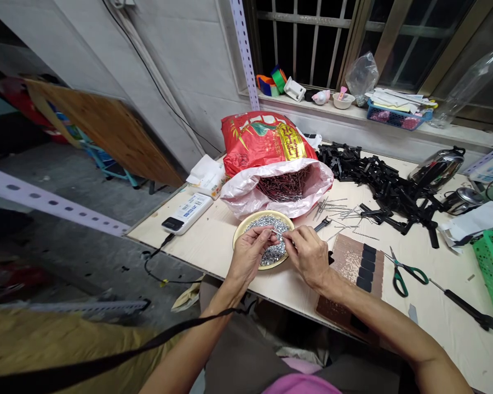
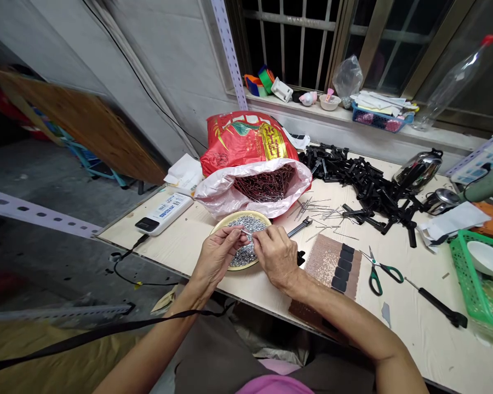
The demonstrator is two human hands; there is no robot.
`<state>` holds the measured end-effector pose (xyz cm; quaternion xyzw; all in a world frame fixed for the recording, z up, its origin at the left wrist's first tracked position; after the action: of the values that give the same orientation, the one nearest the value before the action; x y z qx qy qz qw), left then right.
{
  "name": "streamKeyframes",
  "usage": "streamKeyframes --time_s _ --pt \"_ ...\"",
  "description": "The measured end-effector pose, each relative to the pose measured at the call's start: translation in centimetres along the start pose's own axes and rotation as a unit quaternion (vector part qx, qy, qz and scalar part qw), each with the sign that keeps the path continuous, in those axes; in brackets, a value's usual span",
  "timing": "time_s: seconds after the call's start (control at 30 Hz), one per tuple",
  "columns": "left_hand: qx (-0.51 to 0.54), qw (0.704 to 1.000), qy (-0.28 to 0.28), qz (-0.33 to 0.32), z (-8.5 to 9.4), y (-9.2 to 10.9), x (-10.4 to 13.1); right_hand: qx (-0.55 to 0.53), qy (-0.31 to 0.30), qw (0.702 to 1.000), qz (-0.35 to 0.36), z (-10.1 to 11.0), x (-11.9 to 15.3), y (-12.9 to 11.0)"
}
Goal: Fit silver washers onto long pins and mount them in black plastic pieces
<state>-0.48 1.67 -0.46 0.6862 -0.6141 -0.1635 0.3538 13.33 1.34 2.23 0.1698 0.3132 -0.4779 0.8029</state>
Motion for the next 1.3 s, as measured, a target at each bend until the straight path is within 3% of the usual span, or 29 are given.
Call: streamKeyframes --time_s 0.27,0.47,0.7,1.1,1.3 --pt "-0.02 1.0 0.003 -0.003 0.3 -0.2 0.0 0.002 0.022 1.0 -0.003 -0.3 0.0 0.1" --pt "-0.006 1.0 0.015 0.009 0.2 -0.5 -0.1 0.034 -0.006 0.999 0.021 -0.5 0.3 0.2" --pt "-0.032 0.999 -0.01 0.012 -0.1 0.2 0.0 0.045 -0.01 0.998 0.043 -0.7 0.1 0.1" --pt "-0.085 0.995 0.011 -0.052 0.7 0.7 -0.6 0.032 -0.046 0.997 0.054 -1.2 -0.5 -0.1" --pt "-0.108 0.992 -0.006 -0.057 0.6 1.4 -0.6 0.011 -0.047 0.997 0.06 -1.0 -1.0 -0.2"
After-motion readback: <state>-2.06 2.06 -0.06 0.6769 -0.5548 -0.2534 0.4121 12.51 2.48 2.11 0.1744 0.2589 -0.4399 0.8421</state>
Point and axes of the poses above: each hand's wrist, its own x-axis away from the middle knuckle, its own z-axis out of the back of the hand, y = z × x, the point moved 2 cm from there along -x, towards the middle knuckle, and after that the axes turned 13 degrees about x, right-handed, at the moved point
